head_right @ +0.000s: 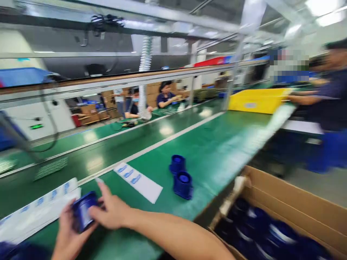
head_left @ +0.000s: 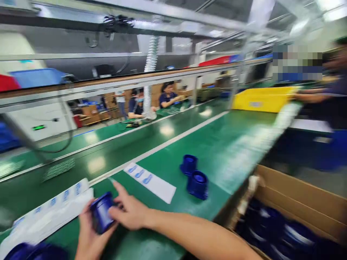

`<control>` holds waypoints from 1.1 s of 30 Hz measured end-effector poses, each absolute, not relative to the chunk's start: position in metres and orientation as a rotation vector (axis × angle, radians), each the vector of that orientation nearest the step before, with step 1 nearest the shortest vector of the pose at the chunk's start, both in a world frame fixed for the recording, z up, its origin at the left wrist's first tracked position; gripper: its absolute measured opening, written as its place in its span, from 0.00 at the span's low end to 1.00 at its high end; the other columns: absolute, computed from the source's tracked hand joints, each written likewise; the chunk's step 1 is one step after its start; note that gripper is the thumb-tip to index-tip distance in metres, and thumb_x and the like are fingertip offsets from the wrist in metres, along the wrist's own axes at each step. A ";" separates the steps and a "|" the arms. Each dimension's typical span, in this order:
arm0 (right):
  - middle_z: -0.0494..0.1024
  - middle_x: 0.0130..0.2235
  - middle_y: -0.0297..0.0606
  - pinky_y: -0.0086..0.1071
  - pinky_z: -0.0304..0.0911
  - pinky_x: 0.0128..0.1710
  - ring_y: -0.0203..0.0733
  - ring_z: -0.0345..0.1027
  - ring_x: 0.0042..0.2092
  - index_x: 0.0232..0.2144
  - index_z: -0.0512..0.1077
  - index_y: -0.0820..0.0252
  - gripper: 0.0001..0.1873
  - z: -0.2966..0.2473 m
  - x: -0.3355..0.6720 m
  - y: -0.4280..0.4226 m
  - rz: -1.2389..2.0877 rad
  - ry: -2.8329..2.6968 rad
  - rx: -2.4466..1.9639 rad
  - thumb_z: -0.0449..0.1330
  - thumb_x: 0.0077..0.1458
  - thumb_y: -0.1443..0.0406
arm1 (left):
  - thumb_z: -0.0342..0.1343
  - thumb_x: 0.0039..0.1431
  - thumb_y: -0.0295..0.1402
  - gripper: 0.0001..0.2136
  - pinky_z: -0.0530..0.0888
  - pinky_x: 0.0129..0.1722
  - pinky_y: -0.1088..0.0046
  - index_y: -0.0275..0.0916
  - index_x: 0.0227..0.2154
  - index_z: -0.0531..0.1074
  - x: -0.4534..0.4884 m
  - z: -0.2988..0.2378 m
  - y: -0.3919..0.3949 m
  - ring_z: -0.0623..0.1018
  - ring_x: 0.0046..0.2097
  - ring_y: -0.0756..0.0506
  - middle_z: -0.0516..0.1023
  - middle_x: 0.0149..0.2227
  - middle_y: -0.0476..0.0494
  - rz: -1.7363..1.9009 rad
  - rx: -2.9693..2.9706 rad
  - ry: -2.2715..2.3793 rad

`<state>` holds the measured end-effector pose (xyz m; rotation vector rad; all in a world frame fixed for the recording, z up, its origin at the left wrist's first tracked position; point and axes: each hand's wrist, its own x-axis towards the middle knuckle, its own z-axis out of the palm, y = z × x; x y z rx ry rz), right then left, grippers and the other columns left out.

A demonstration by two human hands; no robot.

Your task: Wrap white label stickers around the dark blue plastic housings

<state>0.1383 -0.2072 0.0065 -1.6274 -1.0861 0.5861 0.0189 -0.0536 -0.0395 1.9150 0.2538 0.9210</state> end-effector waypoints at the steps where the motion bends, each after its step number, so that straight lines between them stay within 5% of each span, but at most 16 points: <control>1: 0.75 0.60 0.52 0.48 0.74 0.52 0.51 0.78 0.51 0.77 0.37 0.53 0.50 0.000 0.143 -0.205 0.525 -1.059 -1.562 0.59 0.66 0.49 | 0.75 0.50 0.47 0.41 0.78 0.60 0.45 0.49 0.62 0.60 0.012 -0.040 -0.048 0.74 0.63 0.31 0.67 0.63 0.37 0.912 1.909 0.247; 3: 0.77 0.53 0.48 0.47 0.72 0.50 0.47 0.76 0.46 0.76 0.44 0.55 0.45 -0.011 0.155 -0.199 0.437 -0.985 -1.495 0.57 0.67 0.48 | 0.76 0.48 0.47 0.42 0.78 0.59 0.46 0.48 0.61 0.59 0.006 -0.042 -0.044 0.74 0.63 0.31 0.68 0.62 0.35 0.903 1.913 0.164; 6: 0.74 0.50 0.45 0.49 0.69 0.51 0.45 0.72 0.43 0.76 0.38 0.53 0.49 -0.018 0.167 -0.195 0.487 -0.929 -1.408 0.57 0.66 0.44 | 0.75 0.48 0.53 0.44 0.79 0.58 0.46 0.50 0.63 0.57 0.007 -0.043 -0.048 0.75 0.61 0.31 0.68 0.61 0.34 0.952 1.918 -0.026; 13: 0.67 0.58 0.47 0.49 0.67 0.53 0.46 0.70 0.48 0.75 0.34 0.43 0.52 -0.019 0.157 -0.206 0.535 -1.138 -1.311 0.54 0.63 0.34 | 0.72 0.50 0.59 0.47 0.79 0.57 0.45 0.52 0.65 0.53 0.000 -0.036 -0.065 0.74 0.61 0.29 0.70 0.59 0.33 1.069 1.889 -0.327; 21: 0.64 0.62 0.47 0.52 0.67 0.57 0.48 0.71 0.51 0.75 0.35 0.38 0.52 -0.019 0.146 -0.211 0.440 -1.296 -1.211 0.53 0.61 0.32 | 0.74 0.52 0.40 0.39 0.79 0.58 0.39 0.59 0.62 0.57 0.001 -0.058 -0.066 0.76 0.61 0.29 0.74 0.58 0.40 1.048 1.718 -0.350; 26: 0.62 0.63 0.47 0.51 0.69 0.55 0.48 0.70 0.50 0.75 0.36 0.36 0.52 -0.019 0.144 -0.210 0.336 -1.266 -1.235 0.54 0.61 0.32 | 0.75 0.50 0.46 0.44 0.78 0.59 0.41 0.54 0.65 0.55 -0.001 -0.044 -0.066 0.75 0.61 0.28 0.72 0.59 0.35 1.012 1.814 -0.438; 30: 0.59 0.64 0.49 0.55 0.69 0.57 0.53 0.68 0.54 0.74 0.38 0.39 0.57 -0.021 0.134 -0.203 0.244 -1.122 -1.308 0.60 0.55 0.31 | 0.73 0.50 0.32 0.43 0.77 0.59 0.45 0.45 0.67 0.58 0.000 -0.029 -0.070 0.77 0.59 0.31 0.73 0.56 0.30 1.010 2.005 -0.518; 33: 0.52 0.69 0.54 0.62 0.65 0.63 0.59 0.62 0.63 0.74 0.31 0.42 0.68 -0.025 0.126 -0.200 0.353 -1.105 -1.383 0.67 0.48 0.32 | 0.72 0.50 0.31 0.40 0.78 0.57 0.50 0.46 0.64 0.61 0.001 -0.026 -0.070 0.78 0.57 0.33 0.74 0.54 0.33 1.053 2.007 -0.442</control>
